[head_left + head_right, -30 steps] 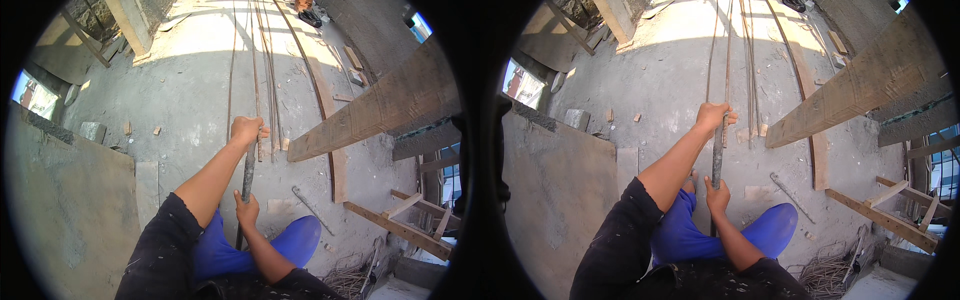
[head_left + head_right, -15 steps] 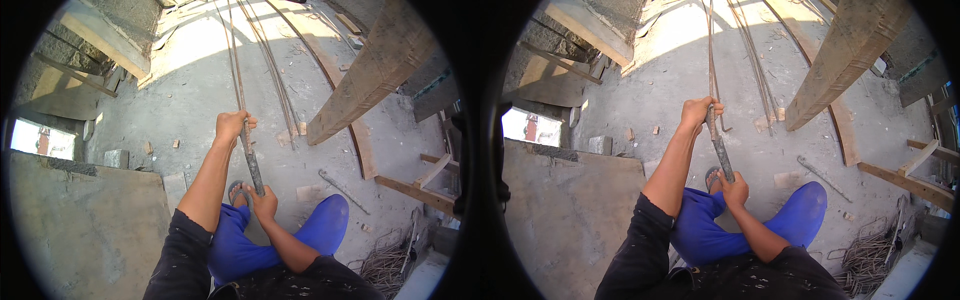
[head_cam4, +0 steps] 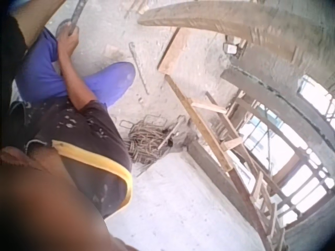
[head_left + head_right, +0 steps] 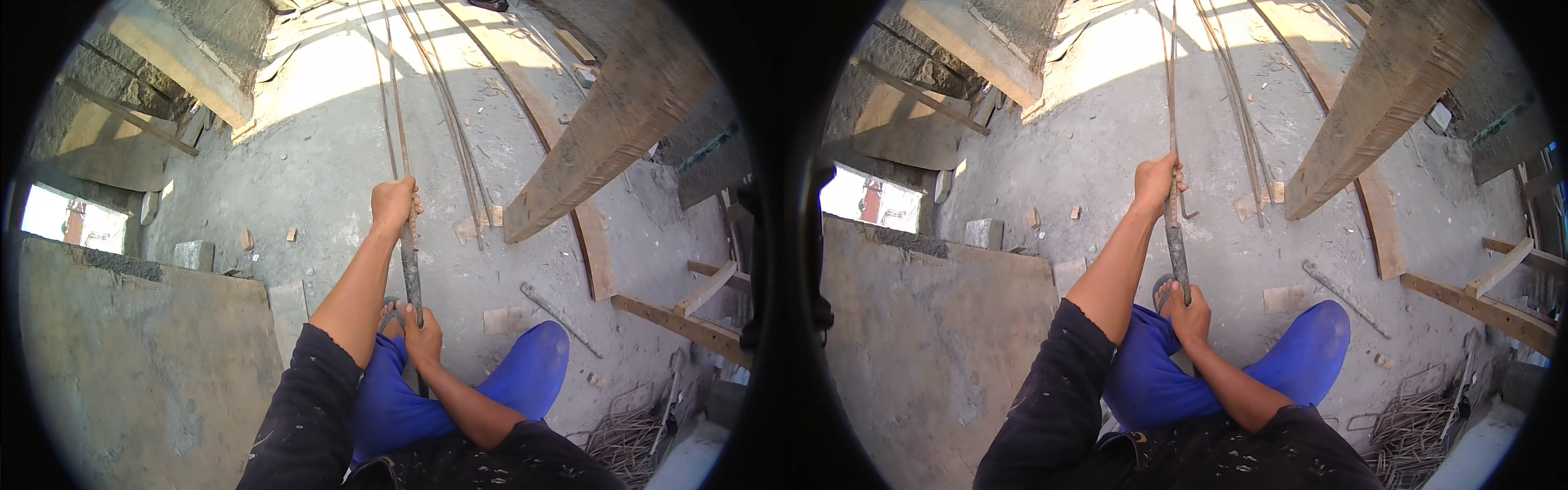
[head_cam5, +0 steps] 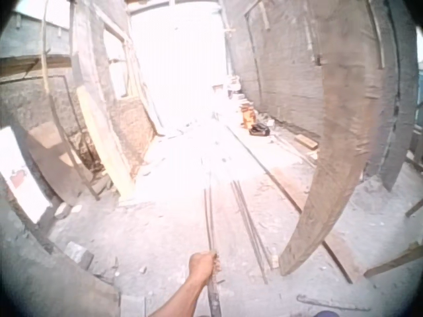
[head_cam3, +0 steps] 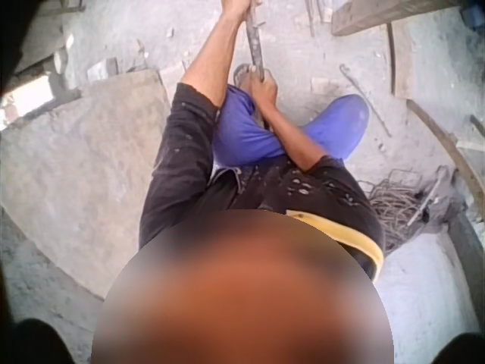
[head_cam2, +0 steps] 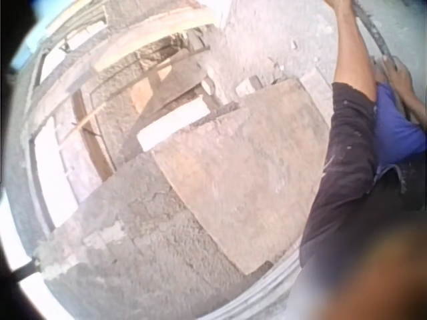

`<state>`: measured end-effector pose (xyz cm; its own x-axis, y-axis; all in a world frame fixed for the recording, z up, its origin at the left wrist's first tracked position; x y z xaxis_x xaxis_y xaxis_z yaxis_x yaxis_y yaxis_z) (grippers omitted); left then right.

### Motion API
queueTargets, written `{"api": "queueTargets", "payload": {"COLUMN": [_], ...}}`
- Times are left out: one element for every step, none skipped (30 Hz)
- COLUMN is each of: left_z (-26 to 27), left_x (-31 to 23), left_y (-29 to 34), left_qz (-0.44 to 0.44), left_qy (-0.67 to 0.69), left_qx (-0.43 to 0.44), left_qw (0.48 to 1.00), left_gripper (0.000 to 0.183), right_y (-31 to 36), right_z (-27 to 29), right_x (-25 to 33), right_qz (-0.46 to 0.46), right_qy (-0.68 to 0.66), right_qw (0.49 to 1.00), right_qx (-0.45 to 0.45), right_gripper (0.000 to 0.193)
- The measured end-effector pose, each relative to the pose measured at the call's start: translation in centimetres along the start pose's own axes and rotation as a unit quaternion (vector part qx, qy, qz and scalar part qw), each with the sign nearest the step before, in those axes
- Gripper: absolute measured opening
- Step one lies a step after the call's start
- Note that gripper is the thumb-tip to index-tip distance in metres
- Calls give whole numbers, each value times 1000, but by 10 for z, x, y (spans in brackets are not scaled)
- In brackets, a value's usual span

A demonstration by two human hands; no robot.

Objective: The person walks through a construction site and then sits on a blue stool to bend several long steel rods using a metal bar as a lever. The person repeatedly positions the bar and applies force to bend the rods into hooks.

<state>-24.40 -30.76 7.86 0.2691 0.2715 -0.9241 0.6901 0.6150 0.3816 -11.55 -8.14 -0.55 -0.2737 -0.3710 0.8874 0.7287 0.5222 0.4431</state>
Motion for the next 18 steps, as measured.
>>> {"api": "queueTargets", "payload": {"left_z": [1, 4, 8, 12, 16, 22, 27, 32, 38, 40, 40, 38, 32, 28, 24, 20, 19, 17], "left_x": [2, 4, 7, 9, 10, 11, 14, 13, 19, 22, 22, 21, 25, 33, 39, 44, 46, 49], "left_y": [-6, -11, -17, -25, -33, -40, -47, -54, -58, -62, -69, -75, -80, -81, -83, -84, -85, -87], "left_qz": [3, 4, 9, 14, 4, -2, 5, -16, -4, -18, -22, -36, -33, -11, -7, 10, 1, 8], "left_qy": [-3, 1, 7, 14, 26, 38, 44, 58, 64, 61, 54, 47, 30, 26, 22, 15, 16, 14], "left_qx": [-6, -17, -28, -37, -33, -30, -32, -30, -49, -41, -44, -44, -28, -33, -31, -26, -28, -25], "left_qw": [1000, 1000, 1000, 999, 999, 999, 999, 998, 997, 997, 997, 997, 999, 999, 999, 1000, 999, 1000], "left_gripper": [21, 21, 21, 21, 21, 21, 21, 21, 22, 22, 21, 21, 19, 19, 19, 19, 19, 19], "right_y": [-4, -9, -16, -24, -34, -44, -54, -62, -67, -71, -76, -80, -82, -83, -85, -87, -88, -90], "right_z": [3, 7, 8, 10, 12, 13, 13, 12, 10, 6, 3, 2, 1, 1, 2, 4, 7, 10], "right_x": [2, 4, 4, 5, 5, 6, 6, 3, 0, -4, -7, -11, -15, -19, -21, -24, -28, -29], "right_qz": [6, 10, 0, -8, -17, -13, -10, -27, -21, -29, -23, -30, -33, -39, -34, -33, -54, -42], "right_qy": [5, 11, 16, 22, 27, 43, 60, 92, 61, 44, 22, 28, 27, 31, 20, 14, 17, 12], "right_qw": [1000, 1000, 1000, 1000, 999, 999, 998, 995, 998, 998, 999, 999, 999, 999, 999, 999, 998, 999], "right_qx": [-5, -16, -7, -2, 3, 7, 12, 21, 22, 21, 19, 12, 8, 3, 1, -1, -3, 4], "right_gripper": [48, 48, 48, 48, 48, 49, 49, 50, 50, 50, 50, 50, 50, 50, 50, 50, 50, 50]}}
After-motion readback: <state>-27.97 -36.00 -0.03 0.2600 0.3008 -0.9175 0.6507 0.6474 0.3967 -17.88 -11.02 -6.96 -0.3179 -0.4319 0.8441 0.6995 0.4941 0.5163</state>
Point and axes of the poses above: each hand's wrist, its own y-axis away from the middle knuckle, its own z-axis out of the back of the hand, x = y × z, the point moved 6 cm from there along -y, towards the middle knuckle, and after that the axes turned 10 degrees about x, right-handed, at the moved point
